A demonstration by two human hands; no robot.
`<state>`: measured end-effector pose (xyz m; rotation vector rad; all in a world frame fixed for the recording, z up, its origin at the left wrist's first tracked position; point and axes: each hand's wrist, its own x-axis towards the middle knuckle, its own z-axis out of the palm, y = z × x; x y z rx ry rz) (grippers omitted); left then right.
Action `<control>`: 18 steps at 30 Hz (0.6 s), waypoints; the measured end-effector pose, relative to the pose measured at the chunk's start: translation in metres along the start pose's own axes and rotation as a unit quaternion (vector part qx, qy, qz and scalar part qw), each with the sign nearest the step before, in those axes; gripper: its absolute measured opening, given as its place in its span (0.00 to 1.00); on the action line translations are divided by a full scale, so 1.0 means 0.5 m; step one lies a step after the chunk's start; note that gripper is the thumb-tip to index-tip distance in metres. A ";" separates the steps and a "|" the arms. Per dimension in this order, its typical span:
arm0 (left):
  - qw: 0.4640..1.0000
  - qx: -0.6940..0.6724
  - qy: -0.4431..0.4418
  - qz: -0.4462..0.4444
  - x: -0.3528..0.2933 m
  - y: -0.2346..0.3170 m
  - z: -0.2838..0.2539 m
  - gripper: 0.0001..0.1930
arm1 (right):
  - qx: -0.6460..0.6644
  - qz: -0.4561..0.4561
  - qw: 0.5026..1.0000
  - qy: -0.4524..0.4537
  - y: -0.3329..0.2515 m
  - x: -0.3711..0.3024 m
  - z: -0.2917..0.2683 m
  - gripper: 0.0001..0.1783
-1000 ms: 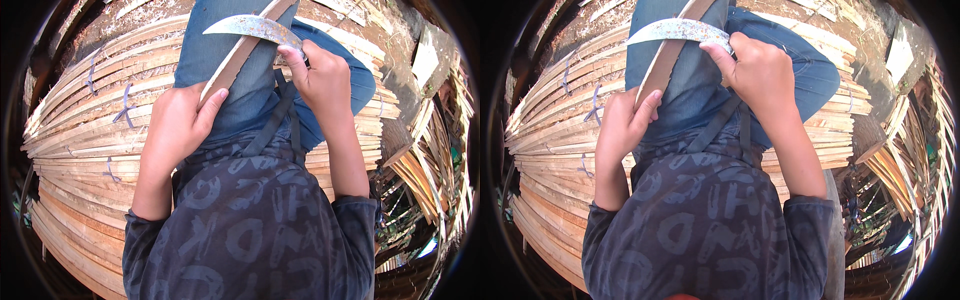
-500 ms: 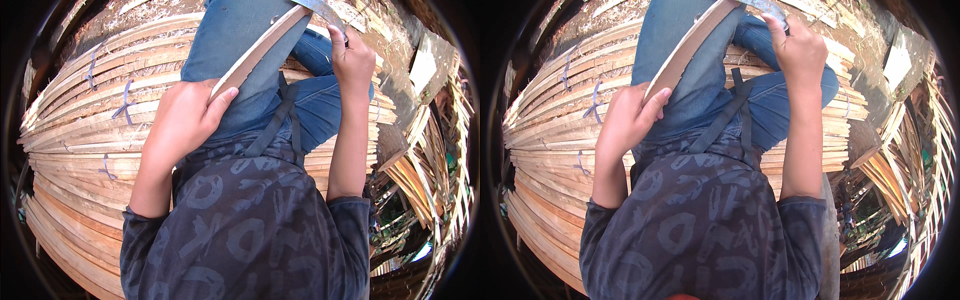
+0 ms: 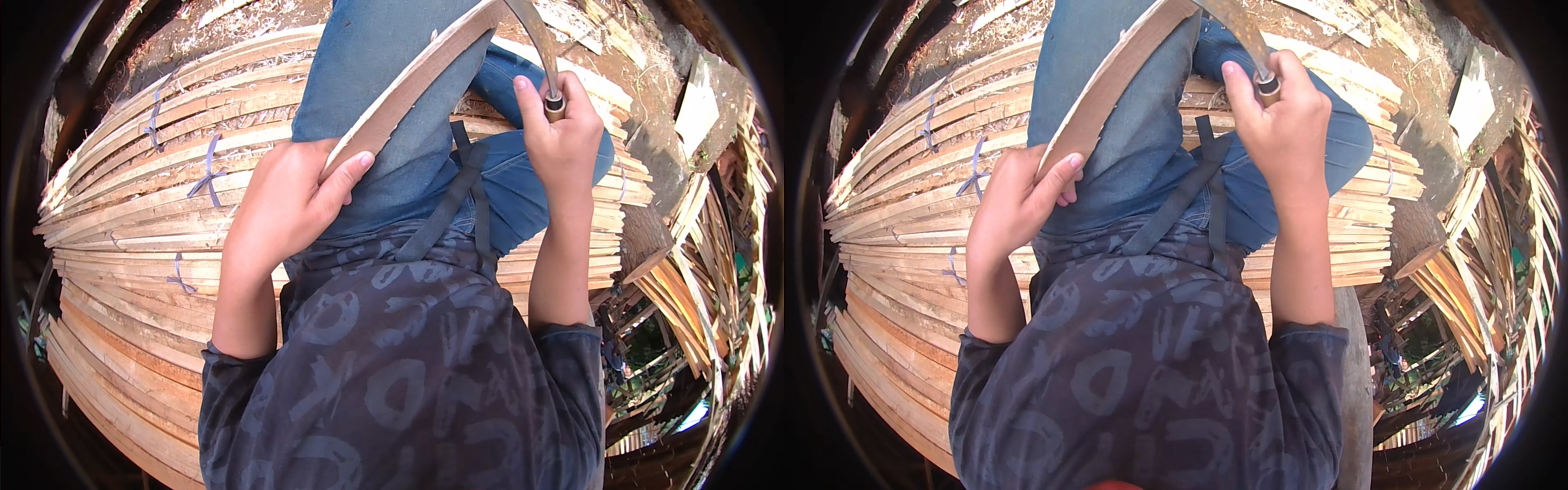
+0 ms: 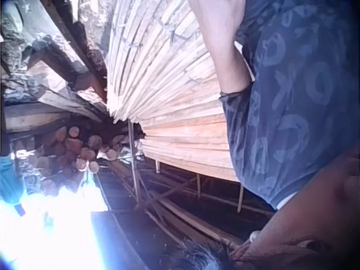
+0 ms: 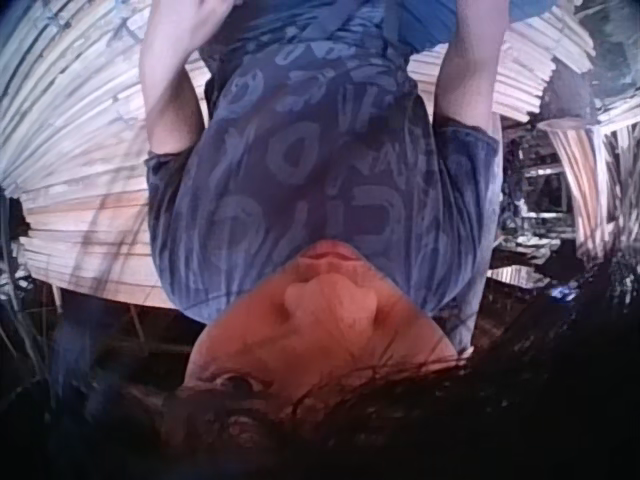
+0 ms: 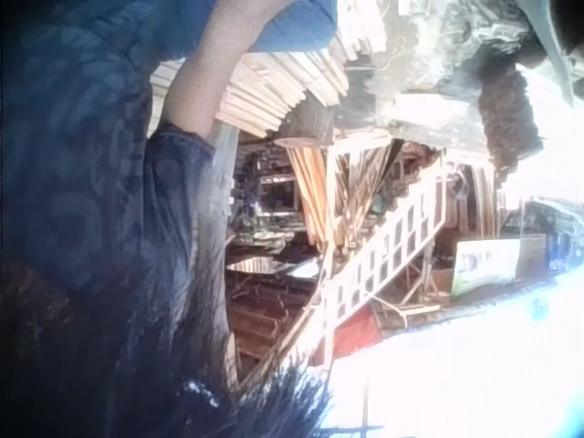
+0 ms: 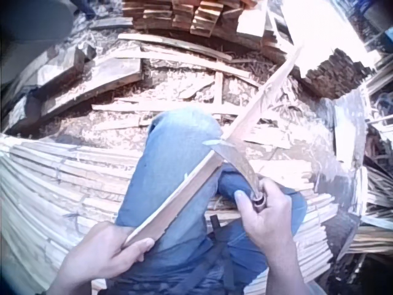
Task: The person sits on a stack of wooden planks and uses a curved knife to shave thin strips from a long, thin piece of wood. The person holds the wood against their leg and repeatedly scrapes the blade along its length to remove the outer layer.
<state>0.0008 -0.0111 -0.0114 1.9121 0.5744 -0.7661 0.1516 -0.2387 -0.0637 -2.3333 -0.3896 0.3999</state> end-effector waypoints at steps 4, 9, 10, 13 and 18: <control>1.000 -0.020 -0.005 0.004 0.003 -0.006 0.004 0.21 | 0.057 -0.053 0.995 -0.063 -0.055 -0.029 0.019 0.13; 1.000 -0.022 0.000 0.005 -0.001 -0.009 0.006 0.21 | 0.026 -0.183 0.981 -0.057 -0.020 -0.020 0.006 0.16; 1.000 -0.028 0.003 0.004 -0.002 -0.010 0.004 0.21 | 0.004 -0.173 0.984 -0.052 -0.009 -0.021 -0.001 0.16; 1.000 -0.023 -0.004 0.001 0.001 -0.010 0.004 0.21 | -0.063 -0.120 0.990 -0.044 0.001 -0.026 -0.025 0.16; 1.000 -0.024 0.001 0.013 0.000 -0.010 0.004 0.22 | -0.015 -0.139 0.990 -0.032 -0.012 -0.043 -0.007 0.16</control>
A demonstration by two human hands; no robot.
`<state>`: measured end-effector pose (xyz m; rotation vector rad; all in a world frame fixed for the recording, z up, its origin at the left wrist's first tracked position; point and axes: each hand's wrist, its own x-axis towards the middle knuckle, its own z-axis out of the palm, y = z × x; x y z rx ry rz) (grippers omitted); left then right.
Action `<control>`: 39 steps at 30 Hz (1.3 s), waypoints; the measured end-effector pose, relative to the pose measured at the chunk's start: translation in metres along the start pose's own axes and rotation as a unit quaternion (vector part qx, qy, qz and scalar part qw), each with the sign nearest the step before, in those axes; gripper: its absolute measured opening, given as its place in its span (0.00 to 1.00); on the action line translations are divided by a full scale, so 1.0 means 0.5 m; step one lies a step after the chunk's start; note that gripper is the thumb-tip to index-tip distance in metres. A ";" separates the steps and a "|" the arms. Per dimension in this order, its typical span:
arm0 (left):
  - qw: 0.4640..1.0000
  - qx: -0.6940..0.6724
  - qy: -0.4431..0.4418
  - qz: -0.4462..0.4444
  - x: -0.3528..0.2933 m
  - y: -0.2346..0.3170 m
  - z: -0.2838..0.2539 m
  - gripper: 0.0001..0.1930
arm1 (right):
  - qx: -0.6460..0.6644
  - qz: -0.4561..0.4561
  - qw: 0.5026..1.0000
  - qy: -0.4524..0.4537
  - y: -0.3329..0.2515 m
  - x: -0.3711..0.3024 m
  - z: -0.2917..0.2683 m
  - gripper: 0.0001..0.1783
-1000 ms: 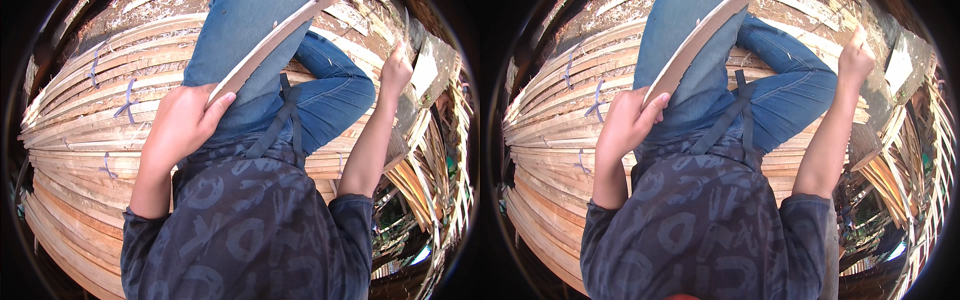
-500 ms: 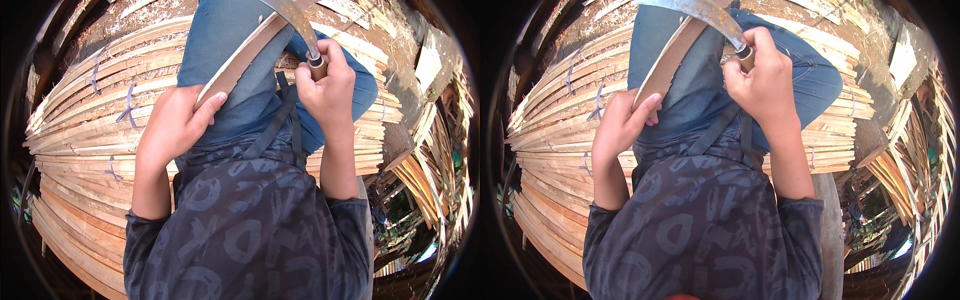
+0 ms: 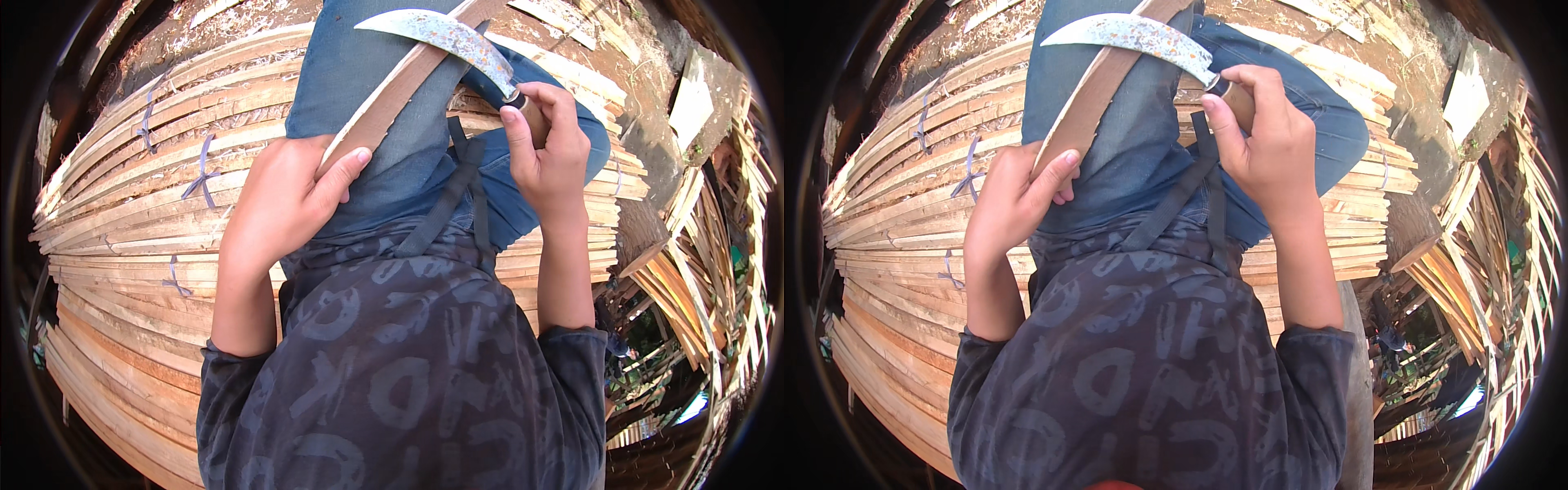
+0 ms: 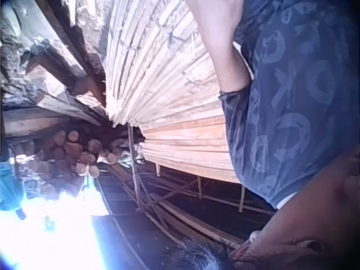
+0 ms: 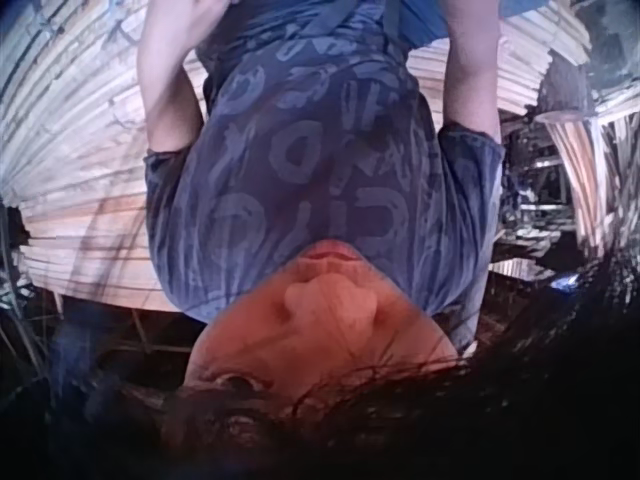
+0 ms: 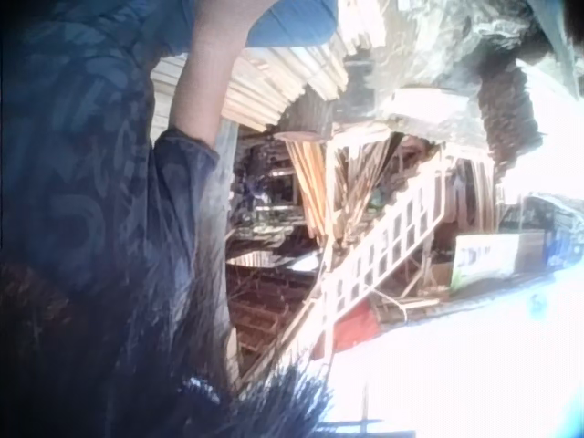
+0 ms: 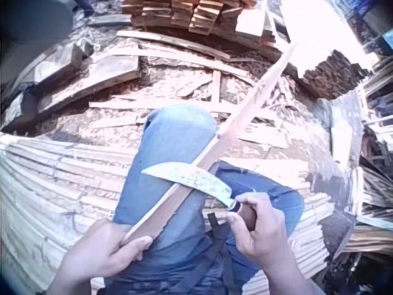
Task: The person sits on a stack of wooden planks and uses a curved knife to shave thin strips from a long, thin piece of wood. The person holds the wood against their leg and repeatedly scrapes the blade along its length to remove the outer layer.
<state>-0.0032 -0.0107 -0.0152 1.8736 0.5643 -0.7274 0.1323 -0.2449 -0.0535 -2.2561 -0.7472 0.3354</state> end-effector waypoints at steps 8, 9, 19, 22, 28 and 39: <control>1.000 -0.005 0.001 0.005 -0.001 -0.007 0.002 0.22 | -0.056 -0.055 0.996 0.053 0.089 0.050 -0.004 0.12; 1.000 -0.007 -0.001 0.005 0.001 -0.003 0.002 0.22 | -0.065 -0.078 0.994 0.046 0.100 0.058 -0.011 0.12; 0.997 0.066 0.036 0.021 -0.005 -0.006 0.007 0.22 | -0.048 -0.116 0.991 -0.036 0.029 0.026 0.020 0.14; 0.996 0.074 0.047 0.023 -0.007 0.003 0.010 0.22 | -0.083 -0.054 0.992 0.072 0.106 0.073 0.007 0.11; 0.997 0.064 0.048 0.002 -0.007 0.001 0.011 0.22 | -0.064 -0.103 0.992 0.022 0.053 0.041 0.029 0.13; 0.998 0.059 0.035 0.015 -0.014 -0.003 0.001 0.18 | -0.110 0.070 0.978 0.166 0.202 0.128 -0.044 0.15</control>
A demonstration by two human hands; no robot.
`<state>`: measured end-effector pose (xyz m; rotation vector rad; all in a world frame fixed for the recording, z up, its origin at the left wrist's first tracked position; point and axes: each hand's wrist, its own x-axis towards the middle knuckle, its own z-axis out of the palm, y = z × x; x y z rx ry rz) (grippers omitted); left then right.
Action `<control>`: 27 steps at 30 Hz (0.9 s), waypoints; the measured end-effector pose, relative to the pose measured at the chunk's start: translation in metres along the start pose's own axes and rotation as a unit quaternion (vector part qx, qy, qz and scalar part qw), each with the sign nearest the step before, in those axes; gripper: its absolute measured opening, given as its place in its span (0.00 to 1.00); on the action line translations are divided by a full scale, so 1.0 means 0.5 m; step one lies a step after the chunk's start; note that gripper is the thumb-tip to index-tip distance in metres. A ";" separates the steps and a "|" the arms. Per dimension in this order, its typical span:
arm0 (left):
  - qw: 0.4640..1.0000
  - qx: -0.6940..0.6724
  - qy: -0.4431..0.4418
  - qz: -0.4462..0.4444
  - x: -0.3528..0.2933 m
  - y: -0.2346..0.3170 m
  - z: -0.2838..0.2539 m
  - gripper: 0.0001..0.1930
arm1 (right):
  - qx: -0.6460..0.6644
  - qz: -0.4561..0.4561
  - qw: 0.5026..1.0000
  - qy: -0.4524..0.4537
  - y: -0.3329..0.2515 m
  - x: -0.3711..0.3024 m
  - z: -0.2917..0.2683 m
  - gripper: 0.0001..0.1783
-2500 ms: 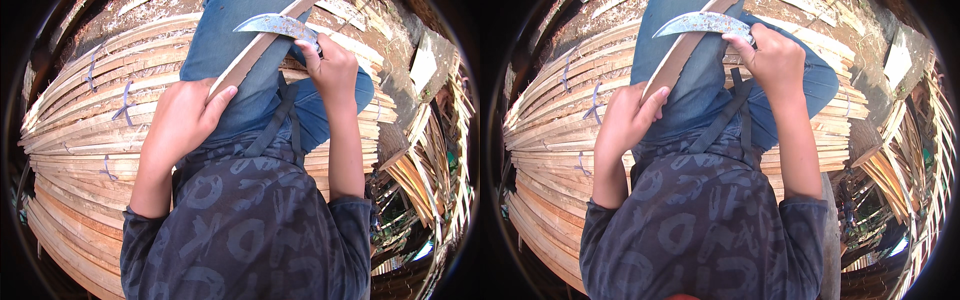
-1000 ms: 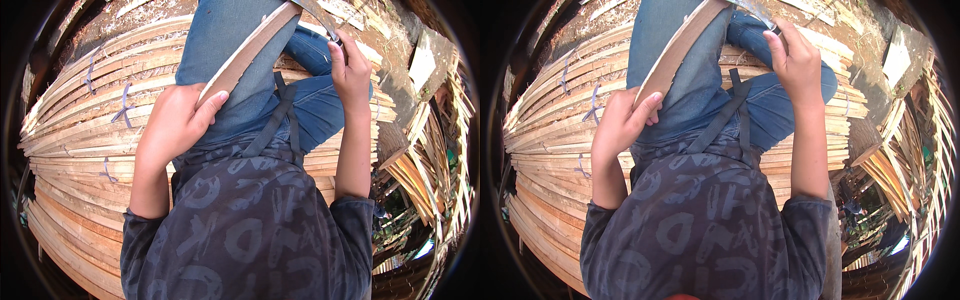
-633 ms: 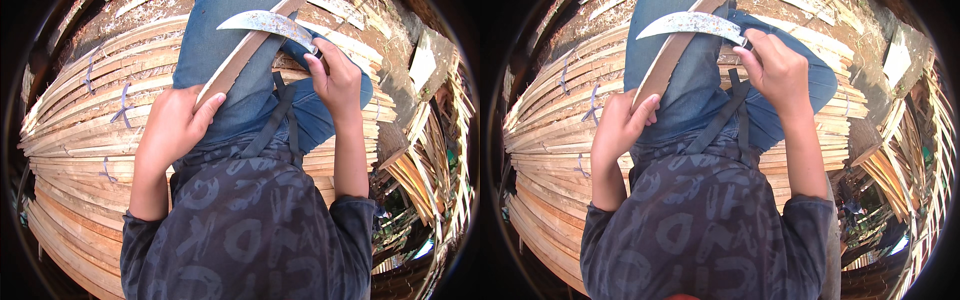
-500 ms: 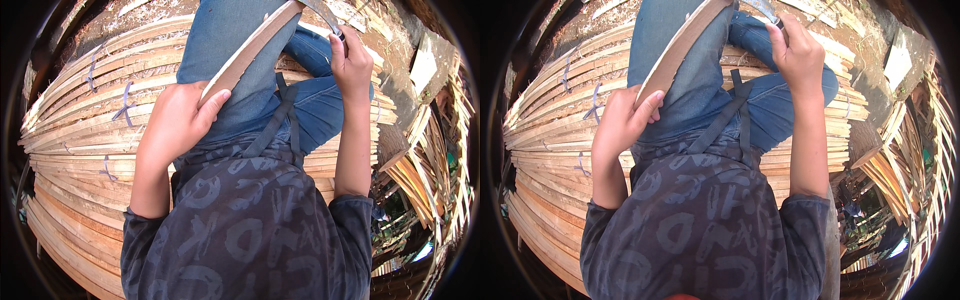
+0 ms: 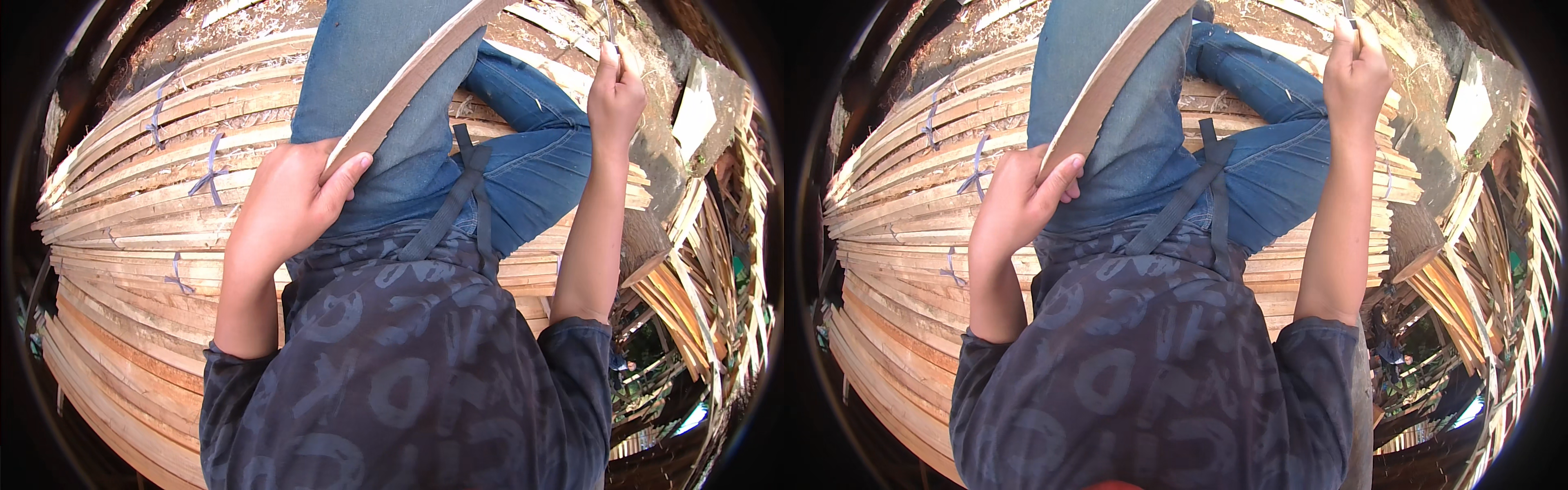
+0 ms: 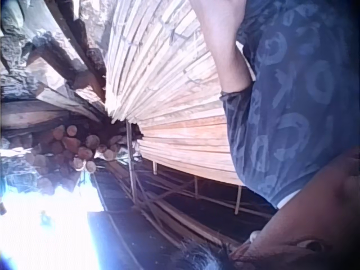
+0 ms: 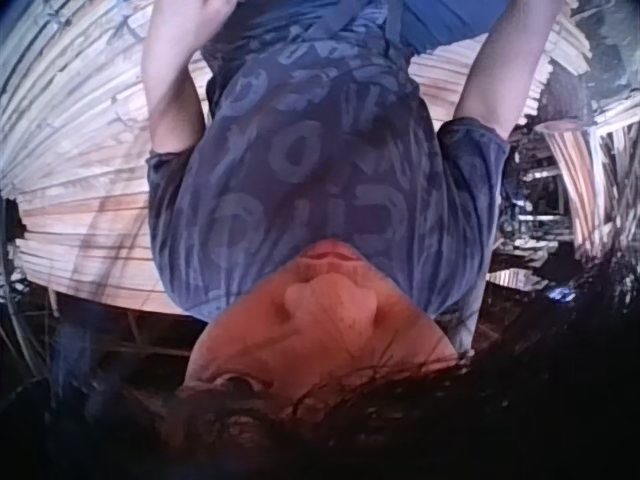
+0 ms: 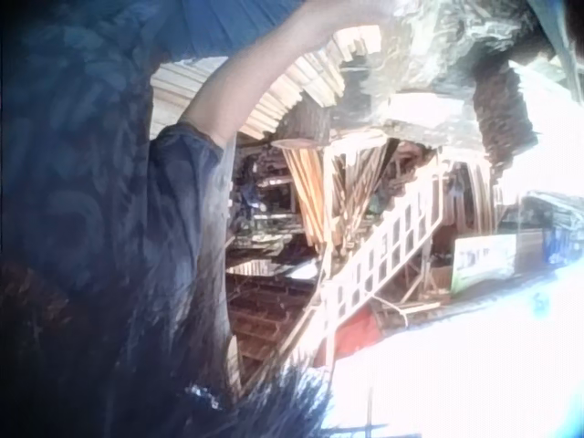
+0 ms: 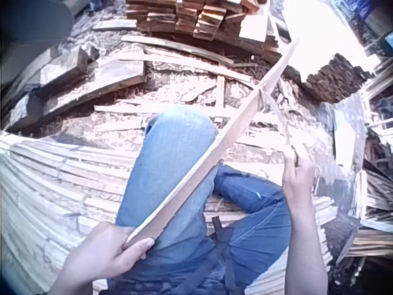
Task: The person sits on a stack of wooden planks and uses a curved knife to shave thin strips from a long, thin piece of wood. The person holds the wood against their leg and repeatedly scrapes the blade along its length to remove the outer layer.
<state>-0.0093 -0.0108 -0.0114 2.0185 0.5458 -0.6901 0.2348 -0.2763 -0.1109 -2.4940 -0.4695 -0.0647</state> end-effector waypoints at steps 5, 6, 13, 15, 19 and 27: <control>0.999 -0.033 -0.004 -0.015 -0.001 -0.009 0.004 0.18 | 0.115 0.092 0.987 -0.060 -0.054 -0.094 0.026 0.14; 1.000 -0.024 -0.006 -0.007 -0.004 -0.006 0.001 0.18 | 0.140 0.104 0.982 -0.074 -0.047 -0.111 0.039 0.16; 0.998 -0.047 -0.008 0.033 -0.022 0.003 -0.003 0.16 | 0.524 0.262 0.809 -0.050 -0.177 -0.107 0.064 0.10; 0.997 -0.052 0.004 0.050 -0.031 0.001 0.001 0.15 | 0.594 0.247 0.764 -0.053 -0.199 -0.070 0.061 0.09; 0.998 -0.008 0.012 0.069 -0.041 0.012 0.000 0.12 | 0.694 0.259 0.668 -0.069 -0.205 -0.038 0.070 0.09; 0.996 0.025 0.037 0.074 -0.032 0.000 -0.037 0.15 | 0.717 0.193 0.669 -0.050 -0.260 -0.034 0.052 0.19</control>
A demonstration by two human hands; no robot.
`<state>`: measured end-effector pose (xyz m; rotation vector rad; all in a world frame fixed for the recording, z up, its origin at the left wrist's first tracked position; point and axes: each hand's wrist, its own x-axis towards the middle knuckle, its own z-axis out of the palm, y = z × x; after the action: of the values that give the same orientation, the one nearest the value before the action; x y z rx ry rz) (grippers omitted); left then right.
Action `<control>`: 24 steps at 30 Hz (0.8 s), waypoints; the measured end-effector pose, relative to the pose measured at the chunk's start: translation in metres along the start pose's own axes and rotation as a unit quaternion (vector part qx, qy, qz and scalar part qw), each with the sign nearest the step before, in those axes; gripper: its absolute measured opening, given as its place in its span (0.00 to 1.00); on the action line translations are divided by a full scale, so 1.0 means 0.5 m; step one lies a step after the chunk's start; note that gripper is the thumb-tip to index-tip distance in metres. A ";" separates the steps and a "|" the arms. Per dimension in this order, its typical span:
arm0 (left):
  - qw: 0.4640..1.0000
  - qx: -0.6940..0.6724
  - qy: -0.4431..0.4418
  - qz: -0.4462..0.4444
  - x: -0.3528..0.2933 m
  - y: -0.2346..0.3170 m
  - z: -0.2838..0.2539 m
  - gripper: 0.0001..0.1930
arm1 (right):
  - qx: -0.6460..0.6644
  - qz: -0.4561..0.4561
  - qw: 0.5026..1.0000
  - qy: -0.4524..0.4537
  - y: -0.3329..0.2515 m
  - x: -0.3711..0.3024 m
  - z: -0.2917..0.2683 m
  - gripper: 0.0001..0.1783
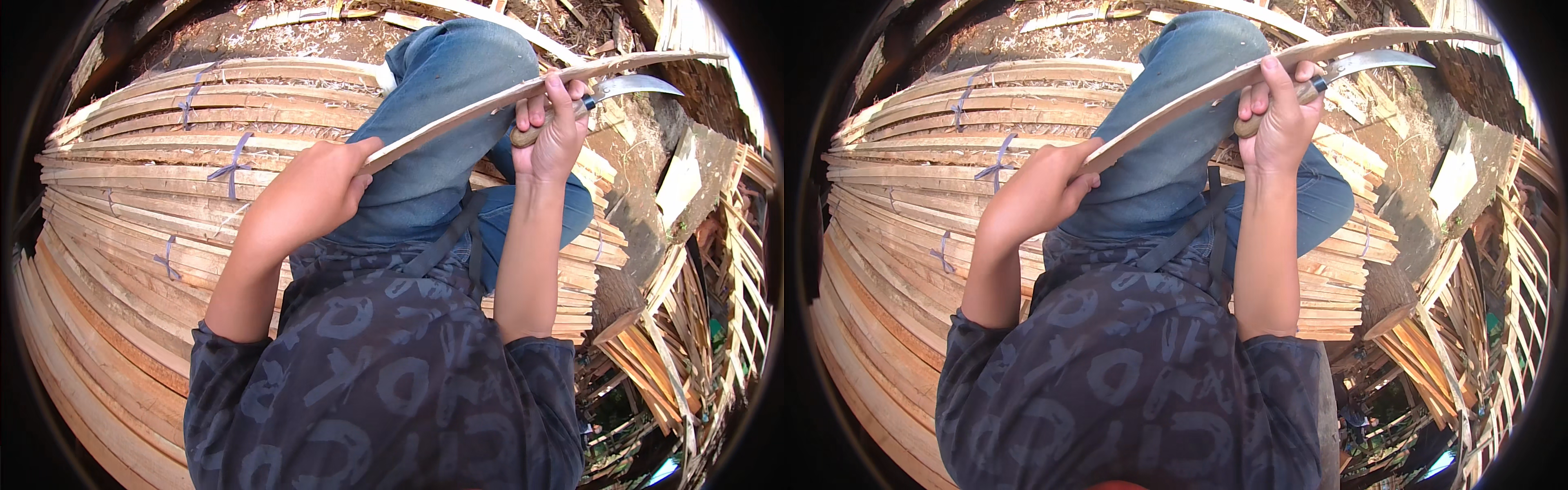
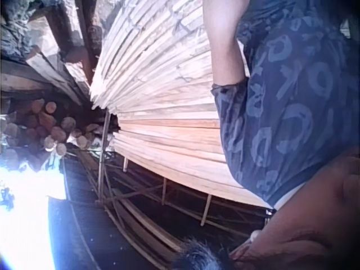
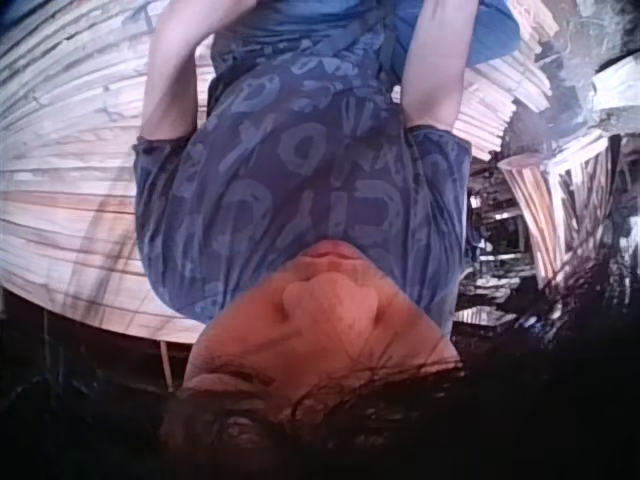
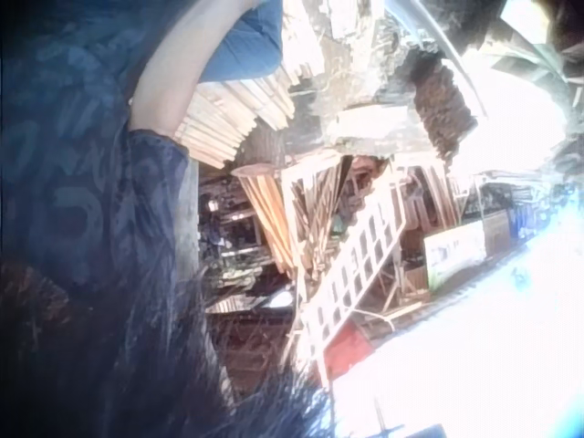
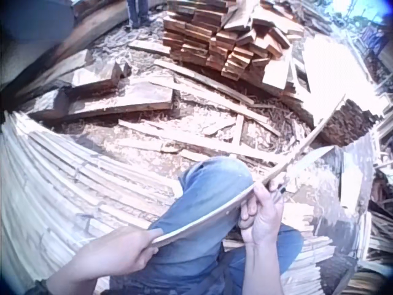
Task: The person sits on a stack of wooden planks and uses a curved knife to shave thin strips from a long, thin piece of wood. The person holds the wood against their leg and repeatedly scrapes the blade along its length to remove the outer layer.
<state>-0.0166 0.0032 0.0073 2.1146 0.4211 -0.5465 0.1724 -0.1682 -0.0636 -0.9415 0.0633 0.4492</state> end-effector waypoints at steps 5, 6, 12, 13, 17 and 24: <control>0.997 -0.076 0.016 0.001 0.032 -0.040 0.016 0.15 | -0.055 -0.043 0.997 -0.015 -0.017 0.001 0.039 0.22; 0.995 -0.101 0.015 -0.011 0.036 -0.047 0.024 0.14 | -0.058 -0.037 0.997 -0.018 -0.022 0.005 0.039 0.22; 0.989 -0.128 -0.016 -0.066 0.036 -0.026 0.031 0.14 | -0.279 0.013 0.958 0.062 -0.053 -0.008 0.019 0.12; 0.991 -0.123 -0.001 -0.055 0.032 -0.025 0.033 0.13 | -0.378 0.013 0.925 0.035 -0.062 -0.015 -0.007 0.19; 0.994 -0.098 -0.004 -0.040 0.041 -0.024 0.033 0.14 | -0.444 0.006 0.895 -0.046 -0.072 -0.105 -0.087 0.18; 0.995 -0.088 0.006 -0.054 0.046 0.008 0.042 0.14 | -0.619 0.014 0.770 -0.153 -0.045 -0.221 -0.041 0.10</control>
<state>-0.0001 -0.0142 -0.0129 1.9360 0.5726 -0.5387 0.0843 -0.2341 -0.0313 -2.1579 -0.5996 0.6720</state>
